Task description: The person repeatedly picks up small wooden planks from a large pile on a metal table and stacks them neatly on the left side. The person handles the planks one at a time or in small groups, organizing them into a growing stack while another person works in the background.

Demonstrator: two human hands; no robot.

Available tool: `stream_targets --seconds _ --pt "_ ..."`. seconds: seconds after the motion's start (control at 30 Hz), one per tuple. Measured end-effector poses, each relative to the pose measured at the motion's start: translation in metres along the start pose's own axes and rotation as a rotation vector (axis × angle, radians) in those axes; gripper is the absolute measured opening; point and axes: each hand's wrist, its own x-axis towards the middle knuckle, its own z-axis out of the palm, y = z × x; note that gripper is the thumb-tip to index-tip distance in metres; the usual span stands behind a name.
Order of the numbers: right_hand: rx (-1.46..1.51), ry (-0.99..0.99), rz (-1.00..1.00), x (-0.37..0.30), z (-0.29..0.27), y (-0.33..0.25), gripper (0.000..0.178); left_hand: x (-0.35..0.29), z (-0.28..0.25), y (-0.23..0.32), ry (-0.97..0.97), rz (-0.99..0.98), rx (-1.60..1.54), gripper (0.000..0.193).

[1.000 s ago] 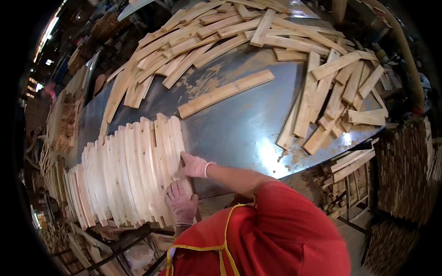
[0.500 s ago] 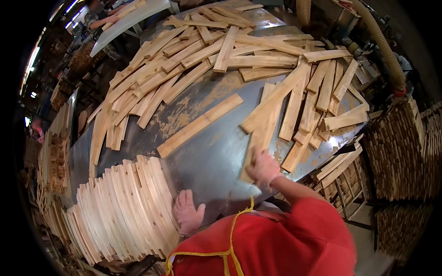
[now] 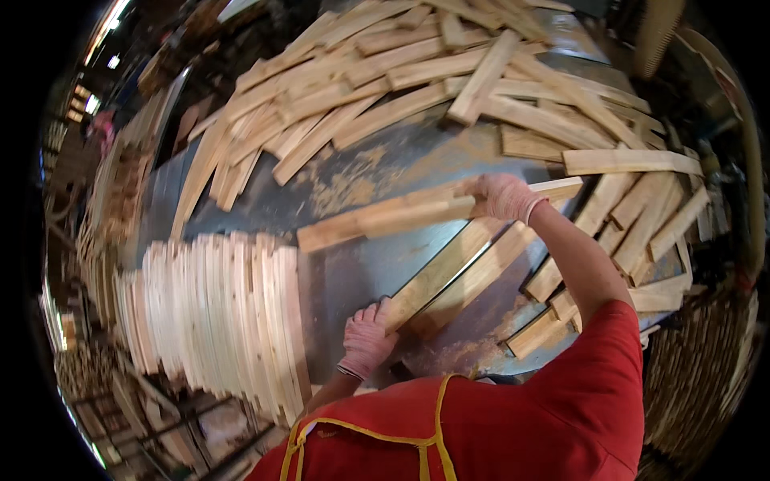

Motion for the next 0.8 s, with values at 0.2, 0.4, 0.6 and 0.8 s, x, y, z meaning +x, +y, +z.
stream_targets --seconds 0.2,0.4,0.6,0.8 --pt "-0.176 0.347 -0.188 0.078 0.023 -0.125 0.056 -0.096 -0.015 -0.018 -0.071 -0.356 -0.056 0.046" --pt "-0.18 0.195 -0.099 0.115 0.061 -0.138 0.084 -0.19 -0.028 -0.042 -0.436 -0.74 -0.308 0.073" --pt "0.745 -0.009 0.093 0.045 0.099 -0.188 0.095 -0.256 -0.014 -0.052 -0.095 -0.826 -1.216 0.08" --pt "0.602 -0.298 0.165 -0.013 0.196 -0.365 0.089 -0.237 -0.006 -0.079 0.135 -0.603 -0.649 0.058"
